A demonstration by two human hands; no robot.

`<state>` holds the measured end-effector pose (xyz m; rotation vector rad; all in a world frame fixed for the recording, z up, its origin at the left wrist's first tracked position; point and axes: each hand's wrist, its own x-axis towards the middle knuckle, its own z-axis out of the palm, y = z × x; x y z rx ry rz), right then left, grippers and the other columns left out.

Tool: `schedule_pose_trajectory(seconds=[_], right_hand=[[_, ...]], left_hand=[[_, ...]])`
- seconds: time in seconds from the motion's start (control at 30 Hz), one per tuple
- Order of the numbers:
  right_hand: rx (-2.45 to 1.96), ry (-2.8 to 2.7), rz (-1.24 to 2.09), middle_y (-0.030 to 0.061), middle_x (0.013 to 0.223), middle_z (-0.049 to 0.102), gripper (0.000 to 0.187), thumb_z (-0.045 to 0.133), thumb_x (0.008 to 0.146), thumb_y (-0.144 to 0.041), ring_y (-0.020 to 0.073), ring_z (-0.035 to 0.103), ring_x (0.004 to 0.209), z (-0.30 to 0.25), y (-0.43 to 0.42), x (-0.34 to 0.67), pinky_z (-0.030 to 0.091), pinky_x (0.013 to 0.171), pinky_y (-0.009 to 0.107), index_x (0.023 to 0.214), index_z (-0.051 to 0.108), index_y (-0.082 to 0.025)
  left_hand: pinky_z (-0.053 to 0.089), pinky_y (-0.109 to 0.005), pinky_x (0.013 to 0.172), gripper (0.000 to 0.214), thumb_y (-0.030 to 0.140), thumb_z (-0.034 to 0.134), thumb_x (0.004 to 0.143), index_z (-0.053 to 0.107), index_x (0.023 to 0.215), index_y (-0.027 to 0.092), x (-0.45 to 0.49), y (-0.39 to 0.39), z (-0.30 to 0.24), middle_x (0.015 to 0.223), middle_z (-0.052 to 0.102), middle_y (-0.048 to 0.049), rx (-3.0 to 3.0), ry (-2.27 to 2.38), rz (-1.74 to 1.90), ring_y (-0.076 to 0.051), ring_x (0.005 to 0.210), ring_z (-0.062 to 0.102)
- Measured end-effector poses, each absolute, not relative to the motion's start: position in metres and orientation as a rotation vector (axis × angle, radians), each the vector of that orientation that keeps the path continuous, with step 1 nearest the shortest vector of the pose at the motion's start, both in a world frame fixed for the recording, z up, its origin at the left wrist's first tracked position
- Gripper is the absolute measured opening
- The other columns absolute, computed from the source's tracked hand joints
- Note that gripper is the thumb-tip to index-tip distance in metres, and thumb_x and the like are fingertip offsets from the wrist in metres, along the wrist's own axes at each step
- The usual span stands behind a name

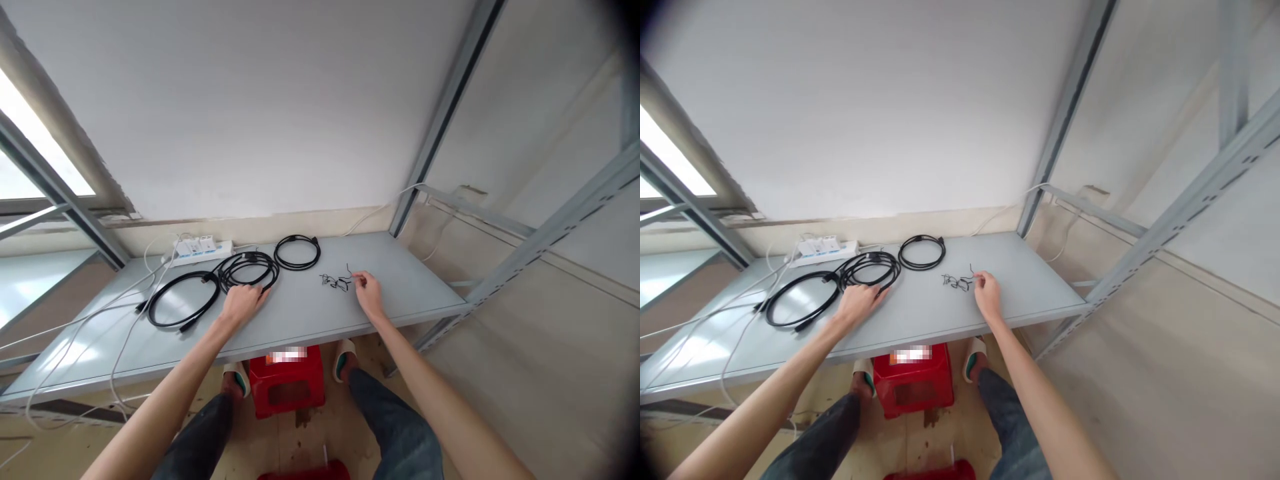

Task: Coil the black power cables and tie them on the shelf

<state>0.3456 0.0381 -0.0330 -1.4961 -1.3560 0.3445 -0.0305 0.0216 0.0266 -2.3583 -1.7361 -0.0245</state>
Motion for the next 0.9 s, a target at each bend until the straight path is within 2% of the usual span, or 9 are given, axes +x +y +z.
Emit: schedule_pose_trajectory(seconds=[0.23,0.5,0.63,0.73,0.9], right_hand=[[-1.489,-1.32,0.35,0.0102,0.093,0.075,0.032,0.045,0.08,-0.027,0.0245,0.064,0.082,-0.035,0.039,0.348,0.047,0.081,0.037,0.095,0.072,-0.018],[-1.488,-1.248,0.331,0.006,0.082,0.068,0.031,0.047,0.082,-0.028,0.0226,0.06,0.076,-0.03,0.039,0.347,0.047,0.078,0.036,0.101,0.07,-0.017],[-1.436,-1.225,0.14,0.0096,0.095,0.069,0.029,0.045,0.09,-0.027,0.0233,0.061,0.083,-0.019,0.028,0.341,0.05,0.084,0.039,0.105,0.067,-0.017],[-1.264,-1.425,-0.036,0.0107,0.102,0.067,0.026,0.043,0.097,-0.026,0.0242,0.062,0.093,-0.01,0.008,0.321,0.051,0.091,0.041,0.107,0.066,-0.019],[-1.064,-2.066,0.16,0.01,0.108,0.071,0.03,0.042,0.101,-0.02,0.0244,0.066,0.103,-0.001,-0.009,0.247,0.052,0.095,0.038,0.116,0.068,-0.024]], left_hand=[[0.039,-0.033,0.066,0.067,0.056,0.025,0.109,0.074,0.092,0.014,-0.055,0.02,0.051,0.078,0.076,-0.0199,-2.242,-1.746,-0.129,-0.034,0.081,0.076],[0.036,-0.033,0.063,0.066,0.057,0.024,0.109,0.073,0.089,0.017,-0.061,-0.012,0.021,0.076,0.076,-0.0166,-2.246,-1.817,-0.096,-0.034,0.078,0.076],[0.037,-0.032,0.064,0.067,0.058,0.024,0.109,0.074,0.091,0.017,-0.053,-0.012,0.009,0.078,0.076,-0.0172,-2.28,-1.84,-0.125,-0.032,0.078,0.075],[0.037,-0.032,0.064,0.065,0.057,0.026,0.109,0.074,0.092,0.017,-0.05,-0.01,0.007,0.078,0.076,-0.0174,-2.291,-1.871,-0.183,-0.031,0.078,0.075],[0.035,-0.032,0.063,0.061,0.055,0.031,0.109,0.074,0.089,0.017,-0.051,-0.009,0.007,0.076,0.076,-0.0162,-2.323,-1.895,-0.238,-0.031,0.077,0.075]])
